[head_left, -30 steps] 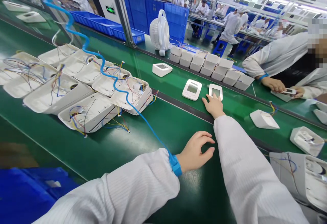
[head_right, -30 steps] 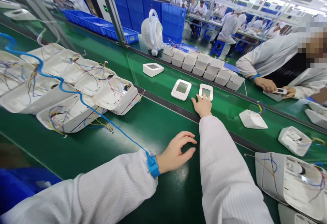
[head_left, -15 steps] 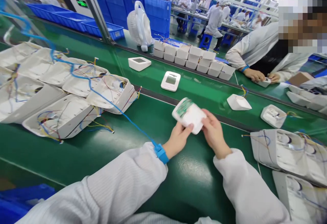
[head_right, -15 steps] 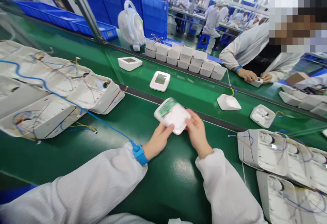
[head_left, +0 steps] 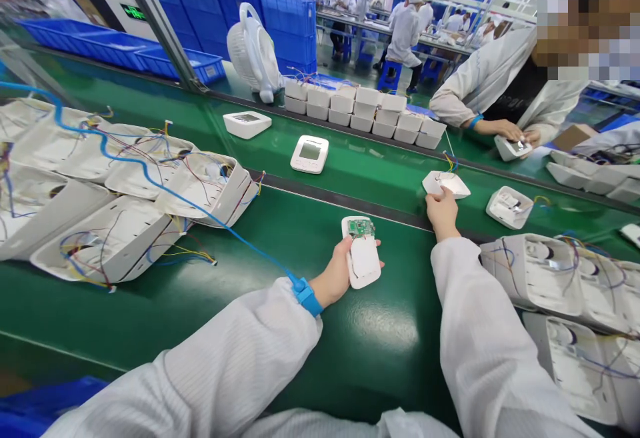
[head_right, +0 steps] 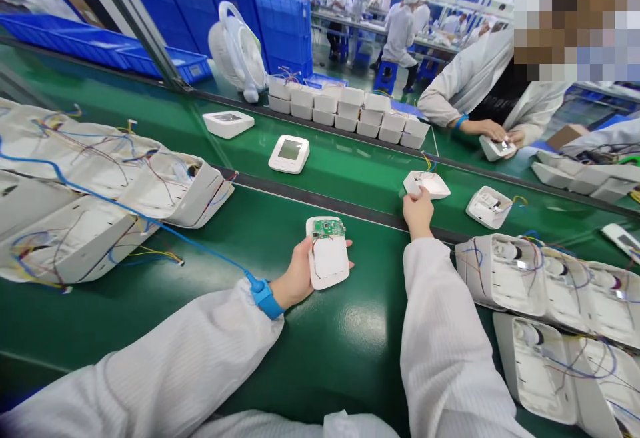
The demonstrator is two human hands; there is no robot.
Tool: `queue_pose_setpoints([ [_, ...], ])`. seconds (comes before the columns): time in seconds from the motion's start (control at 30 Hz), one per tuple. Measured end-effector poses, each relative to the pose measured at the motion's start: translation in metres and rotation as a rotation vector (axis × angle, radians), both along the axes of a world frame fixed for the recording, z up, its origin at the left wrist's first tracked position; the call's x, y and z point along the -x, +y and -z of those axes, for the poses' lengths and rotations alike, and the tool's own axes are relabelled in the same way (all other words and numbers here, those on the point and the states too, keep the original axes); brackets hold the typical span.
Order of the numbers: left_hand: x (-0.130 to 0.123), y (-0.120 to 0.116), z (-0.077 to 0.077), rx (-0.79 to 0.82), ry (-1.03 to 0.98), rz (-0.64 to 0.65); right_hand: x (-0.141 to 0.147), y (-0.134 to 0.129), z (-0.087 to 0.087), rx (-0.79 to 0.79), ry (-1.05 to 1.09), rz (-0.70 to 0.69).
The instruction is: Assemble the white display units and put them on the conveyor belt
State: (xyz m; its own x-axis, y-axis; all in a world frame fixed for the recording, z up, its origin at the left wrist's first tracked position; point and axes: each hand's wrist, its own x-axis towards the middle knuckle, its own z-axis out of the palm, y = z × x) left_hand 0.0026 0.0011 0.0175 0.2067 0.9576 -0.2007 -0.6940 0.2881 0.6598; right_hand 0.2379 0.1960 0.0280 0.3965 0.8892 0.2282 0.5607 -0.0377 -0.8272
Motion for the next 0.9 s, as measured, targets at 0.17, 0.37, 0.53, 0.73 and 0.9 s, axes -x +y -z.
queue_pose_setpoints([
  [0.17, 0.002, -0.002, -0.001, 0.031, 0.032, 0.09, 0.004, -0.021, 0.01, -0.109, 0.039, 0.001],
  [0.37, 0.003, -0.003, 0.004, -0.167, 0.131, -0.216, -0.006, -0.103, 0.009, -0.158, 0.041, -0.207],
  [0.53, 0.002, -0.006, 0.002, -0.27, 0.16, -0.326, -0.019, -0.175, 0.005, -0.072, -0.021, -0.531],
  [0.73, -0.003, -0.025, -0.012, -0.281, 0.059, -0.115, -0.027, -0.214, -0.016, -0.117, -0.038, -0.748],
  [0.9, 0.0, -0.03, -0.015, -0.302, 0.085, -0.026, -0.035, -0.256, -0.052, 0.18, 0.017, -1.011],
])
